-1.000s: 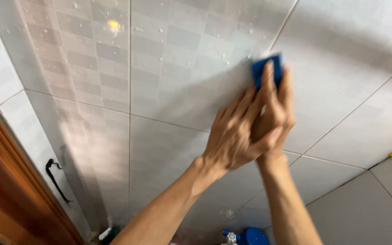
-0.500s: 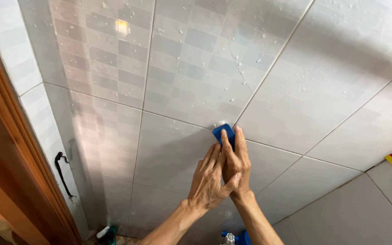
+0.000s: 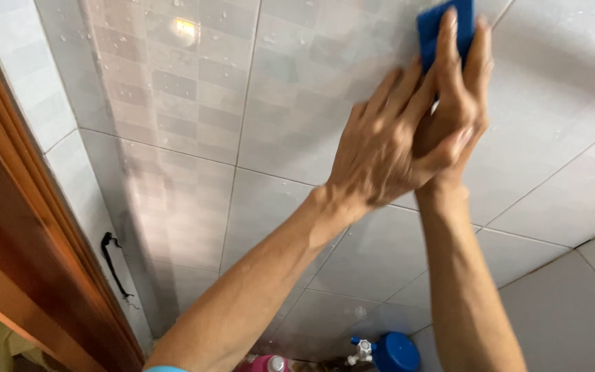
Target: The person scrubs white tiled bathroom walls with a blue brush and rinses them with a handheld shower head. They repeatedly wet, scrub, and rinse sections of the wall, focusing on grout lines and corners, then rinse the brush and hands before finishing.
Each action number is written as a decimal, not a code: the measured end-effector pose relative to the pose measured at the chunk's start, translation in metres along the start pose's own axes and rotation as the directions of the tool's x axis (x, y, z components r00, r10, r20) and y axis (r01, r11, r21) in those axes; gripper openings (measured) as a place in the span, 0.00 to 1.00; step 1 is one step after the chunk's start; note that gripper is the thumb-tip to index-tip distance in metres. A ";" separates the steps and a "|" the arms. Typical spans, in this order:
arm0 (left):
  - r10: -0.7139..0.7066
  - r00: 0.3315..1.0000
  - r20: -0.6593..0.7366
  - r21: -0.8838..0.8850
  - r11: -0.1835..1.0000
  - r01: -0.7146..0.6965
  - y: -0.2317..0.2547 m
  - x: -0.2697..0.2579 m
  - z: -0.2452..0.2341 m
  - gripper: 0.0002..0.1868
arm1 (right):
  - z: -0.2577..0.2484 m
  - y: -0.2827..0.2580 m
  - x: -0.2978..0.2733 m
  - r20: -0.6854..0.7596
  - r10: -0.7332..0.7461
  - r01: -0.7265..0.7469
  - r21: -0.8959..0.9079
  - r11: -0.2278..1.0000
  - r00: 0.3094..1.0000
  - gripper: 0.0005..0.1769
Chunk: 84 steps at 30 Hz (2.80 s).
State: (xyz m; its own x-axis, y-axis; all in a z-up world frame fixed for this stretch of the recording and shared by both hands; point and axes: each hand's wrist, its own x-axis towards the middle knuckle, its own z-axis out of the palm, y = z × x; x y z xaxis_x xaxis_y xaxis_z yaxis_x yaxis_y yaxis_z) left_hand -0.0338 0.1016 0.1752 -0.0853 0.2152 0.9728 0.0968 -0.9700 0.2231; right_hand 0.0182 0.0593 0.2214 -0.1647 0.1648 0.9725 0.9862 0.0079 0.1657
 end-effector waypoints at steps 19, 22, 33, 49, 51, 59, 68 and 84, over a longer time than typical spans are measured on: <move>-0.188 0.830 0.525 -0.052 0.967 0.251 -0.057 -0.136 -0.118 0.38 | 0.057 -0.098 -0.161 0.161 0.223 -0.231 0.030 0.973 0.961 0.20; -0.133 0.908 0.398 -0.068 0.982 0.174 -0.059 -0.099 -0.103 0.38 | 0.055 -0.090 -0.116 0.114 0.209 -0.216 0.055 0.975 0.971 0.19; -0.020 0.969 0.245 -0.058 0.998 0.035 -0.047 0.024 -0.092 0.38 | 0.041 -0.069 0.015 0.083 0.074 -0.070 -0.051 0.996 0.994 0.20; -0.283 0.849 0.446 -0.010 0.947 0.321 -0.062 -0.114 -0.149 0.38 | 0.070 -0.116 -0.135 0.280 -0.018 -0.008 0.089 0.996 0.960 0.23; -0.274 0.869 0.411 -0.005 0.953 0.303 -0.059 -0.089 -0.146 0.38 | 0.068 -0.114 -0.106 0.261 -0.023 -0.010 0.125 0.992 0.965 0.22; -0.003 0.992 0.127 0.097 0.995 -0.009 -0.070 0.043 -0.121 0.34 | 0.059 -0.109 0.052 0.044 -0.162 0.156 0.117 0.981 0.986 0.16; -0.077 0.939 0.334 -0.061 0.993 0.103 -0.095 -0.002 -0.165 0.37 | 0.091 -0.137 -0.008 0.107 -0.053 0.060 -0.063 0.996 0.993 0.21; -0.211 0.867 0.451 -0.108 0.952 0.287 -0.142 -0.067 -0.229 0.36 | 0.143 -0.202 -0.093 0.238 -0.025 0.004 0.087 0.996 0.971 0.22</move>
State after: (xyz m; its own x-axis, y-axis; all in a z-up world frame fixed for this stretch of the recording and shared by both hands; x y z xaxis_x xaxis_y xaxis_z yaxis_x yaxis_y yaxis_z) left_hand -0.2692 0.1986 0.0639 0.3529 0.4420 0.8247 -0.0394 -0.8736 0.4851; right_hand -0.1628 0.1832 0.0743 -0.1795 0.3948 0.9011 0.9835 0.0940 0.1547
